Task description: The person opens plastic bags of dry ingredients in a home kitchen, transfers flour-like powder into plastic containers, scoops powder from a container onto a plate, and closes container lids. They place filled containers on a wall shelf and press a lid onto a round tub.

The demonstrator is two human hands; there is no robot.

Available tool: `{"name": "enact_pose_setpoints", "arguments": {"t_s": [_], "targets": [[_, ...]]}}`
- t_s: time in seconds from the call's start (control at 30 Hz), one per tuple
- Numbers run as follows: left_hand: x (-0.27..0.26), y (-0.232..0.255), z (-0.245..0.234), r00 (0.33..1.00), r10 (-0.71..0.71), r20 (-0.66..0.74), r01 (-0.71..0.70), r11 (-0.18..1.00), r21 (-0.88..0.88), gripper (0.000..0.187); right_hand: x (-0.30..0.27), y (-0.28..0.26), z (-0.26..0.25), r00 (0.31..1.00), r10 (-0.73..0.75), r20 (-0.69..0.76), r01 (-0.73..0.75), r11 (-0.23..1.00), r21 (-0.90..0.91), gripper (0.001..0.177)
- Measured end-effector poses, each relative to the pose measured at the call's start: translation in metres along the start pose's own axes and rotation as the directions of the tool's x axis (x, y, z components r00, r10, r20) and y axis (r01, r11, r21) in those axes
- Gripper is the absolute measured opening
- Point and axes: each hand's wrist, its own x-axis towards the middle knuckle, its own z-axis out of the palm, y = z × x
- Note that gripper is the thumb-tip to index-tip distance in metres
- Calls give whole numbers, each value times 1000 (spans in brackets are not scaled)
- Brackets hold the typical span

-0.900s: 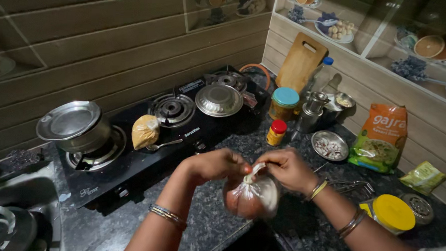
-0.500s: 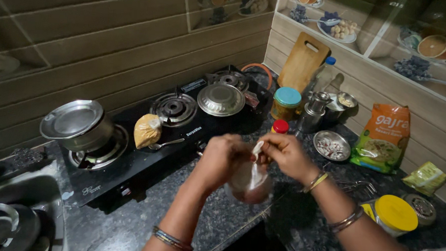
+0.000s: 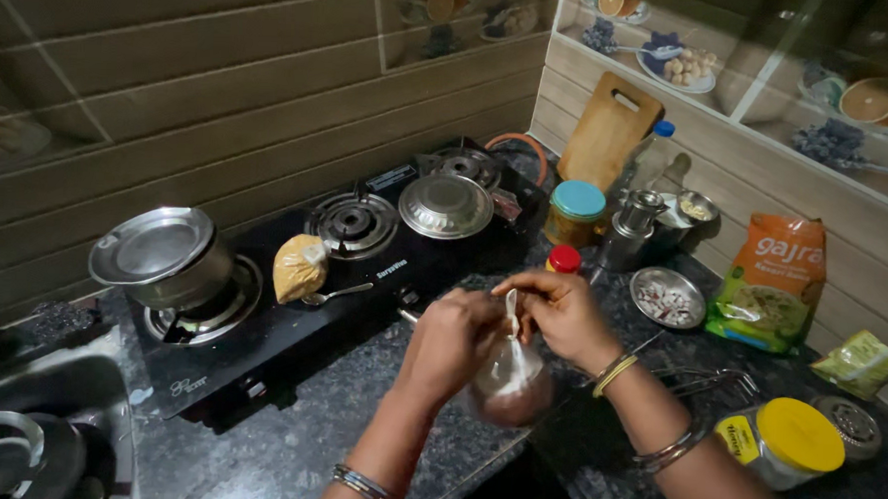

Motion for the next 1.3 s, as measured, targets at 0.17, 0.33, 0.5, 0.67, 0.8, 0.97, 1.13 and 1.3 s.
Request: {"name": "enact_pose_setpoints", "arguments": {"t_s": [0.17, 0.33, 0.5, 0.67, 0.8, 0.97, 1.13, 1.3], "targets": [[-6, -1, 10, 997, -63, -41, 63, 998, 2, 15, -7, 3, -7, 992, 121, 36, -125, 972, 199, 19], [0, -2, 10, 994, -55, -94, 59, 998, 39, 14, -11, -18, -17, 979, 169, 112, -197, 925, 324, 21], [1, 1, 7, 995, 9, -101, 5, 989, 146, 21, -11, -16, -9, 999, 19, 38, -27, 978, 209, 14], [-6, 11, 15, 947, 86, -309, -35, 985, 168, 23, -7, -12, -7, 990, 111, -90, -79, 949, 305, 11], [-6, 12, 22, 924, 66, -377, -34, 995, 90, 30, -3, -12, -5, 924, -351, -153, 332, 933, -136, 10], [-5, 7, 24, 949, -49, -311, 62, 998, 31, 29, -9, -17, 2, 859, -498, -116, 379, 773, -509, 16], [-5, -8, 31, 976, -93, -199, 107, 993, 59, 19, -13, -29, 1, 926, -377, 10, 294, 704, -647, 15], [-1, -45, 46, 756, -652, 67, 652, 758, 13, 26, -20, -11, 12, 996, -36, -86, -21, 812, -583, 27]]}}
